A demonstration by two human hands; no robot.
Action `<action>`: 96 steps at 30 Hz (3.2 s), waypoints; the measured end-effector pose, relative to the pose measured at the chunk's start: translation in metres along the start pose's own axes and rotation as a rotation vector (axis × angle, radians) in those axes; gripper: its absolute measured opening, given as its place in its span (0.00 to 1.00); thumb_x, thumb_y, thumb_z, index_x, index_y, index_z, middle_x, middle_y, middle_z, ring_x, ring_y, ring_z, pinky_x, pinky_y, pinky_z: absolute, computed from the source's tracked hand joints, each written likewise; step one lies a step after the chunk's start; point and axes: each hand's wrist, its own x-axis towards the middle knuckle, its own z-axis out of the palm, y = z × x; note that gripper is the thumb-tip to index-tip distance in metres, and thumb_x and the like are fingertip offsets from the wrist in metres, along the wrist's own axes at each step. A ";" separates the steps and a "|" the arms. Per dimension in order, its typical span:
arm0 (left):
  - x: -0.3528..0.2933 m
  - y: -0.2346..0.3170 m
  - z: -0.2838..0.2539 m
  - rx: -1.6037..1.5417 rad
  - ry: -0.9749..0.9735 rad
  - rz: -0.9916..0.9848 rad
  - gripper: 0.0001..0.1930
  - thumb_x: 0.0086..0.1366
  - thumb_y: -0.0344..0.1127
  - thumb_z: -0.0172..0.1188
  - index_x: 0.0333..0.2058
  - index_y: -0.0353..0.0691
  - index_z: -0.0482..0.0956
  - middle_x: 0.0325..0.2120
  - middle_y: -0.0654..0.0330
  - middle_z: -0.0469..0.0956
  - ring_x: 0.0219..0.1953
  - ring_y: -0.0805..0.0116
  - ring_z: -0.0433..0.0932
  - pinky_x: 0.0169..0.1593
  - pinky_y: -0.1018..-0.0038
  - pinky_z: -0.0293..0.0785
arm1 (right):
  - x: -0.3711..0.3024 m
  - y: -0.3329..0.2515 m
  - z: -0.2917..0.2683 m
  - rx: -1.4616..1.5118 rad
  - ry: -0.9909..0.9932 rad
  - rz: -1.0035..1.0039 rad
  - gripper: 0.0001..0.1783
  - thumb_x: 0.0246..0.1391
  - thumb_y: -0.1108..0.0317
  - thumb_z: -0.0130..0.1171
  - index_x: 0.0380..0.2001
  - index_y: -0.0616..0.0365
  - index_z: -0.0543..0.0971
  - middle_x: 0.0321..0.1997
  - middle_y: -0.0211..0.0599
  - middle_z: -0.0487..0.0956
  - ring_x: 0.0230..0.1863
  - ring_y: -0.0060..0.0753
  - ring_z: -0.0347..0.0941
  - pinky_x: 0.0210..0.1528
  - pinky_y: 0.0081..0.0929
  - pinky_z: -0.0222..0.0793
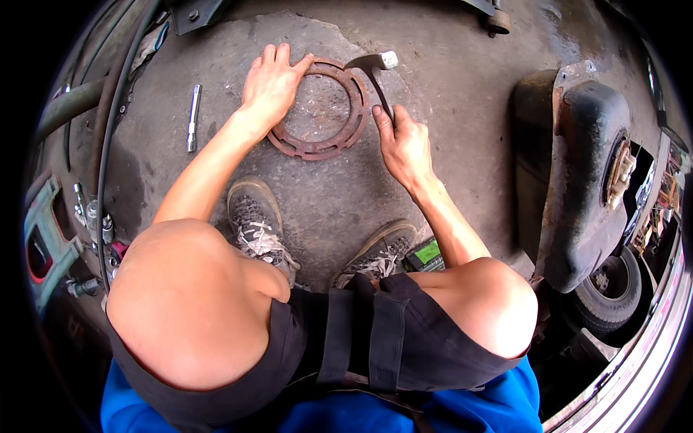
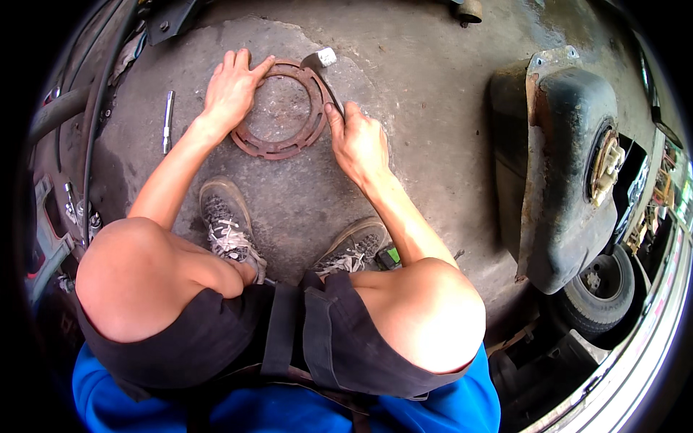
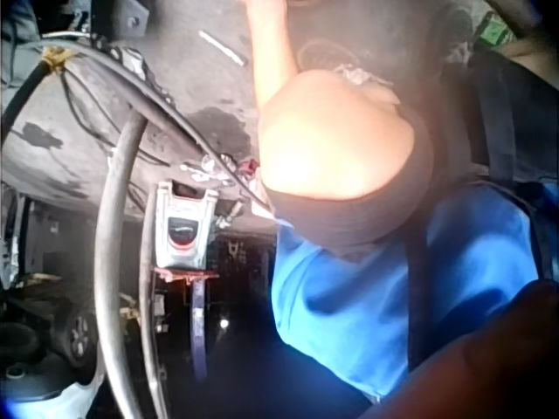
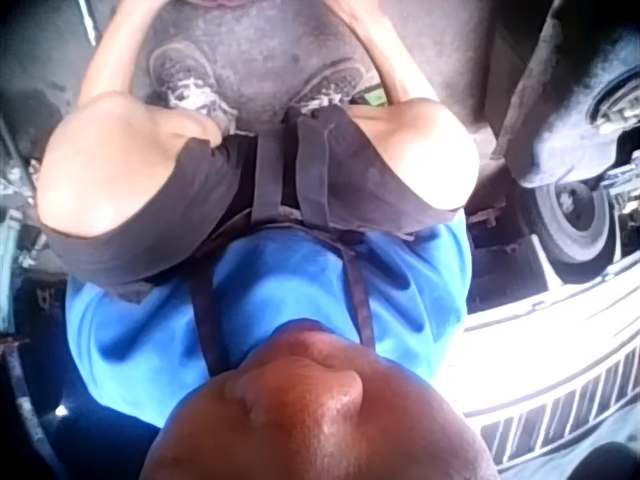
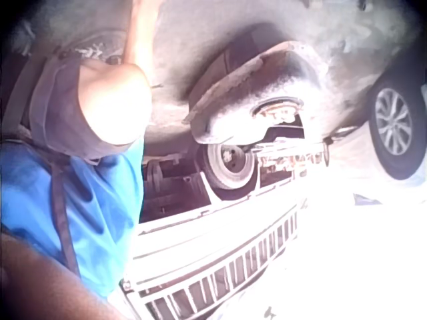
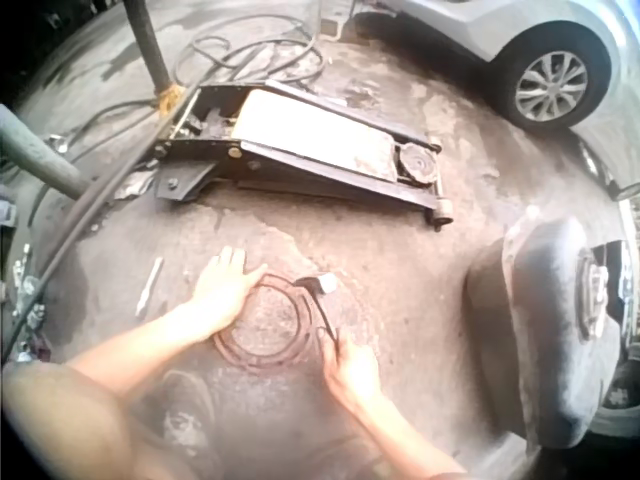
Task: The person taps a metal locking ring on a fuel tank using a hammer and a metal tool while kneeling on the ground.
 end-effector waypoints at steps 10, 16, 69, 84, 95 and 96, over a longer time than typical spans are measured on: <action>-0.002 0.005 0.002 -0.040 0.009 -0.009 0.32 0.59 0.22 0.52 0.63 0.52 0.73 0.46 0.49 0.71 0.49 0.51 0.72 0.51 0.59 0.73 | 0.011 -0.008 -0.003 -0.038 0.006 -0.025 0.23 0.68 0.51 0.51 0.34 0.65 0.73 0.24 0.62 0.77 0.31 0.68 0.77 0.35 0.53 0.70; -0.002 0.007 0.003 -0.094 -0.031 -0.043 0.32 0.59 0.22 0.52 0.63 0.53 0.73 0.47 0.48 0.70 0.50 0.50 0.72 0.53 0.58 0.73 | 0.011 -0.007 0.002 -0.145 -0.042 -0.034 0.22 0.68 0.51 0.49 0.36 0.63 0.73 0.27 0.62 0.80 0.35 0.70 0.79 0.37 0.56 0.74; -0.015 0.007 0.022 0.017 0.102 -0.023 0.37 0.59 0.20 0.51 0.66 0.64 0.68 0.59 0.49 0.67 0.64 0.49 0.62 0.62 0.47 0.58 | -0.031 0.018 0.002 -0.079 -0.040 0.092 0.21 0.68 0.52 0.50 0.35 0.63 0.72 0.25 0.63 0.79 0.35 0.71 0.77 0.38 0.57 0.72; -0.014 0.001 0.032 -0.070 0.109 -0.009 0.31 0.68 0.25 0.47 0.66 0.65 0.67 0.67 0.56 0.61 0.72 0.54 0.54 0.70 0.46 0.49 | -0.006 0.005 0.000 -0.186 -0.001 -0.117 0.21 0.67 0.53 0.49 0.34 0.64 0.72 0.29 0.63 0.80 0.36 0.70 0.78 0.39 0.58 0.73; -0.010 -0.003 0.032 -0.074 0.098 -0.016 0.25 0.73 0.34 0.47 0.66 0.66 0.68 0.69 0.57 0.60 0.73 0.55 0.51 0.71 0.44 0.45 | -0.016 0.013 0.010 -0.162 -0.005 -0.082 0.19 0.67 0.56 0.51 0.34 0.64 0.72 0.28 0.63 0.79 0.35 0.71 0.77 0.38 0.57 0.72; -0.008 -0.002 0.031 -0.085 0.100 -0.027 0.24 0.73 0.35 0.47 0.65 0.66 0.68 0.69 0.57 0.59 0.73 0.54 0.51 0.71 0.43 0.45 | -0.017 0.021 0.009 -0.165 -0.011 -0.049 0.19 0.67 0.56 0.51 0.34 0.64 0.72 0.28 0.63 0.79 0.36 0.71 0.77 0.39 0.57 0.72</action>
